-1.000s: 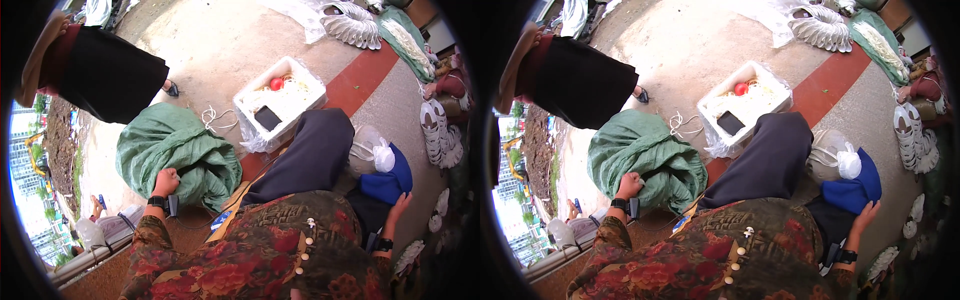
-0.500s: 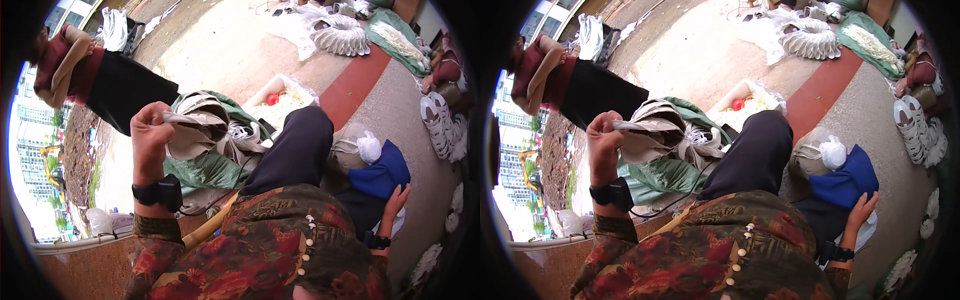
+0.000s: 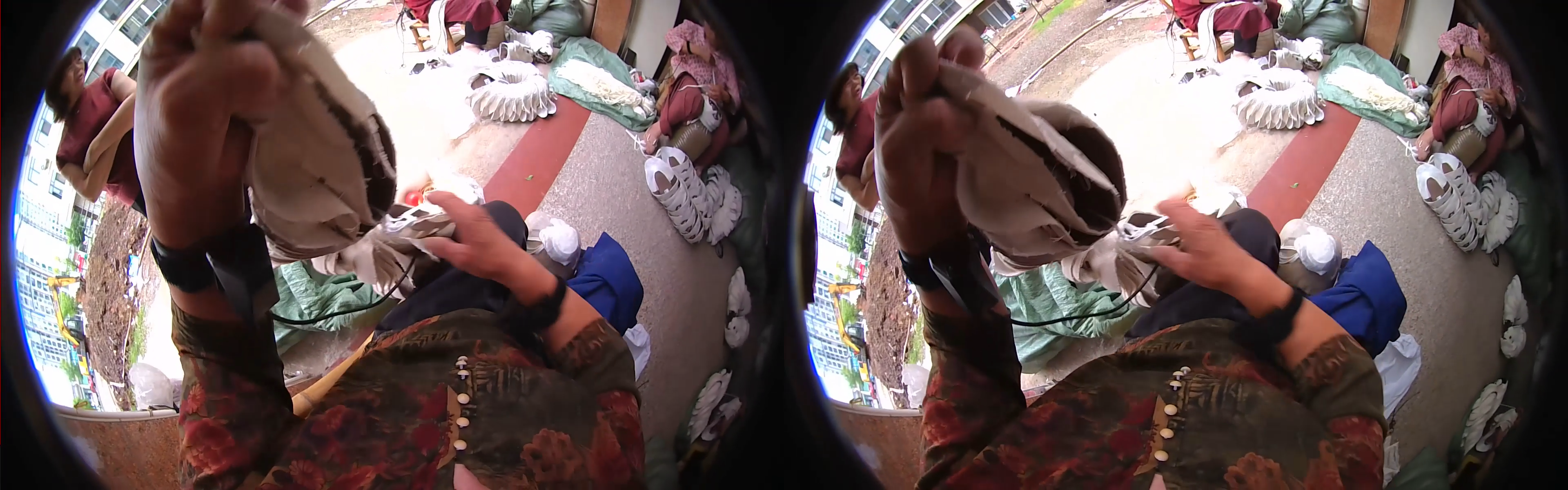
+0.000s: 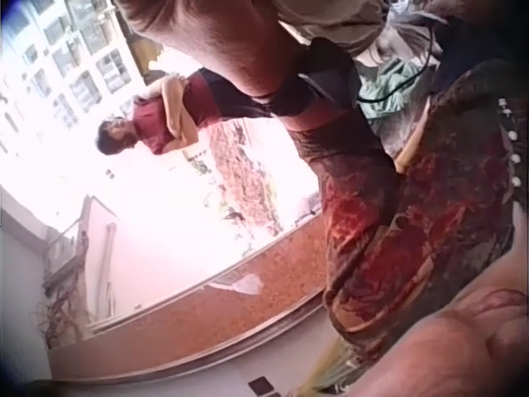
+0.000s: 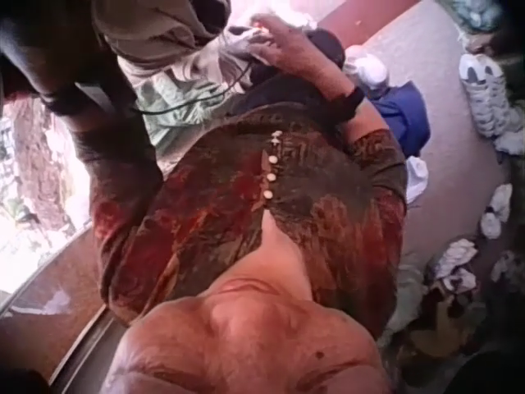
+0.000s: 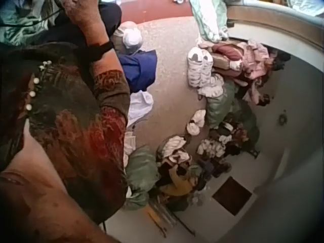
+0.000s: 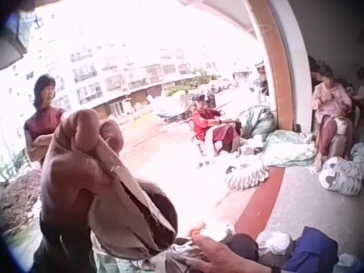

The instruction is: Threading white elastic or fabric strips through shoe upper components to prepare them for lasting or further assembly.

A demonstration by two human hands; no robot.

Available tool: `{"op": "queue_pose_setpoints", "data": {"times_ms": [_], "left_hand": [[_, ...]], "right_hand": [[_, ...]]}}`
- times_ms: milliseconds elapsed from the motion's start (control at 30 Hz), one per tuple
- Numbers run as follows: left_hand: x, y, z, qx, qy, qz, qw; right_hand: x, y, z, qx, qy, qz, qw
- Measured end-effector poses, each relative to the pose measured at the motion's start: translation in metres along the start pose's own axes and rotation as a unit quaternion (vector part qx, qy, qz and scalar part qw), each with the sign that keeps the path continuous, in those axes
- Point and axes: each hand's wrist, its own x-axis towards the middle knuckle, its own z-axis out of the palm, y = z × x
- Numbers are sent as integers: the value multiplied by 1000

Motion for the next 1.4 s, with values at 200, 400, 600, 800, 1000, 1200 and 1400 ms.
{"op": "queue_pose_setpoints", "data": {"times_ms": [200,400,600,800,1000,1200,1400], "left_hand": [[37,36,34,-255,-140,-81,954],[46,-2,8,402,-37,188,896],[-32,-128,39,-10,-29,-206,978],[-145,-213,98,-65,-265,-344,898],[-169,-171,98,-185,-458,-304,815],[-176,-163,105,-145,-529,-356,756],[-227,-220,71,-180,-256,-567,762]], "right_hand": [[45,-18,33,441,-3,141,886],[53,-22,-49,415,180,67,889],[27,-71,-154,537,276,120,788],[-44,-58,-235,558,392,23,731],[-165,-18,-295,448,532,-39,718],[-271,8,-304,348,700,17,624],[-397,6,-299,219,725,134,639]]}}
